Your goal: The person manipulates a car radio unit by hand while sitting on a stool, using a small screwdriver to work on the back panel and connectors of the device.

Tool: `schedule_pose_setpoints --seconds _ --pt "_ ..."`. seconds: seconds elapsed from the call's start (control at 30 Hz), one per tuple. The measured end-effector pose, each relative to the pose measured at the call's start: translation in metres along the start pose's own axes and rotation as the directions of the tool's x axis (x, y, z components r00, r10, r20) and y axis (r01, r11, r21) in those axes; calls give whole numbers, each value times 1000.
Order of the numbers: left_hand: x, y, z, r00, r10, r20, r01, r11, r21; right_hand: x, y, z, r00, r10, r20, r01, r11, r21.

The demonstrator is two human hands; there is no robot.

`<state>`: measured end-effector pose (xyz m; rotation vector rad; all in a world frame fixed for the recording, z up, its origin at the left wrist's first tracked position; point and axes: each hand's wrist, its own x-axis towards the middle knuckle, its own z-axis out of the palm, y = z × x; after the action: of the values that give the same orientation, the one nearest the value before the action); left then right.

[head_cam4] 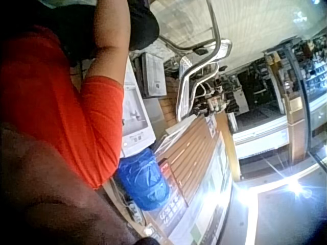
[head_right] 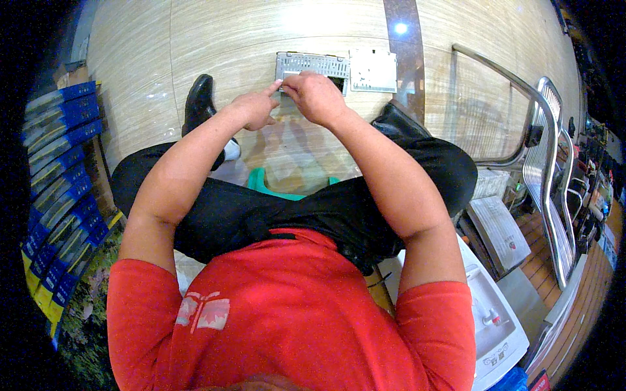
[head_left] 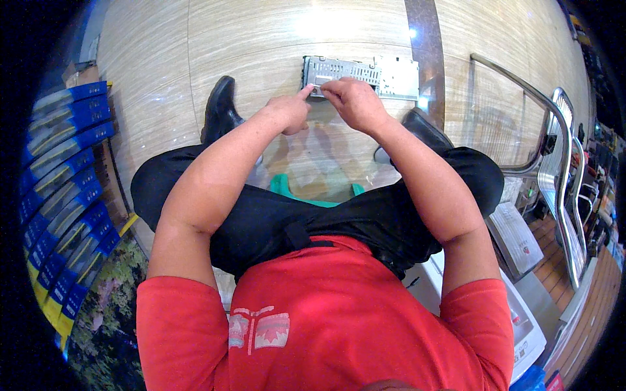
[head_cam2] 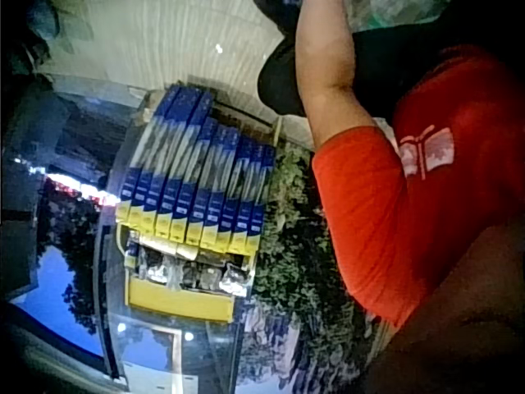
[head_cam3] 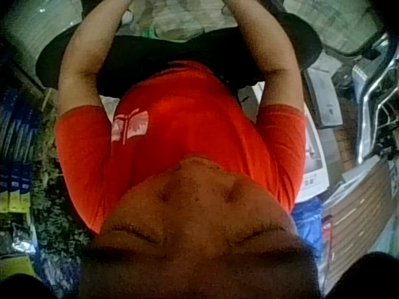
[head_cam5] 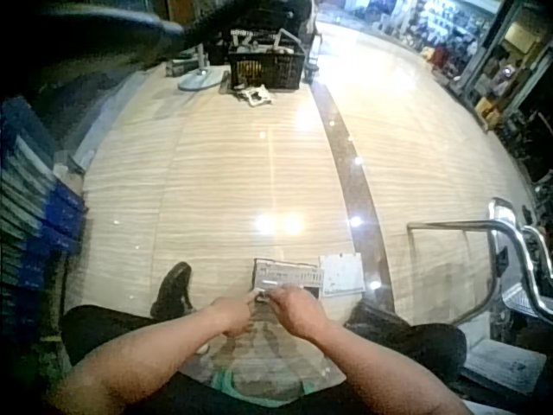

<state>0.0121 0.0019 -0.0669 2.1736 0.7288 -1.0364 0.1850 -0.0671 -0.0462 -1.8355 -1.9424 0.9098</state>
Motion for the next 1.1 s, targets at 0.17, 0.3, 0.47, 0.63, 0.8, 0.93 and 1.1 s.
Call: schedule_pose_setpoints --seconds 0.17,0.3,0.47,0.63,0.8,0.93,1.1 --pt "1 -1 1 1000 -3 -3 3 1000 3 -1 -1 1 999 23 -28 -21 998 60" --pt "4 -3 5 1000 17 -15 -16 1000 10 0 -1 1 993 109 -33 -108 993 36" --pt "3 -2 2 1000 7 4 -7 1000 8 3 -1 -2 988 147 50 -144 988 -64" --pt "2 -2 2 1000 5 -3 -5 1000 -9 0 4 4 1000 -10 -5 10 1000 -9" --pt "0 -1 1 1000 -2 -4 2 1000 2 -2 3 4 998 -58 7 58 998 -27" --pt "1 -2 2 1000 3 4 -3 1000 4 -2 0 2 1000 -23 14 23 1000 -7" --pt "1 -2 2 1000 8 -3 -8 1000 2 -2 1 3 1000 -3 -7 2 1000 -25"
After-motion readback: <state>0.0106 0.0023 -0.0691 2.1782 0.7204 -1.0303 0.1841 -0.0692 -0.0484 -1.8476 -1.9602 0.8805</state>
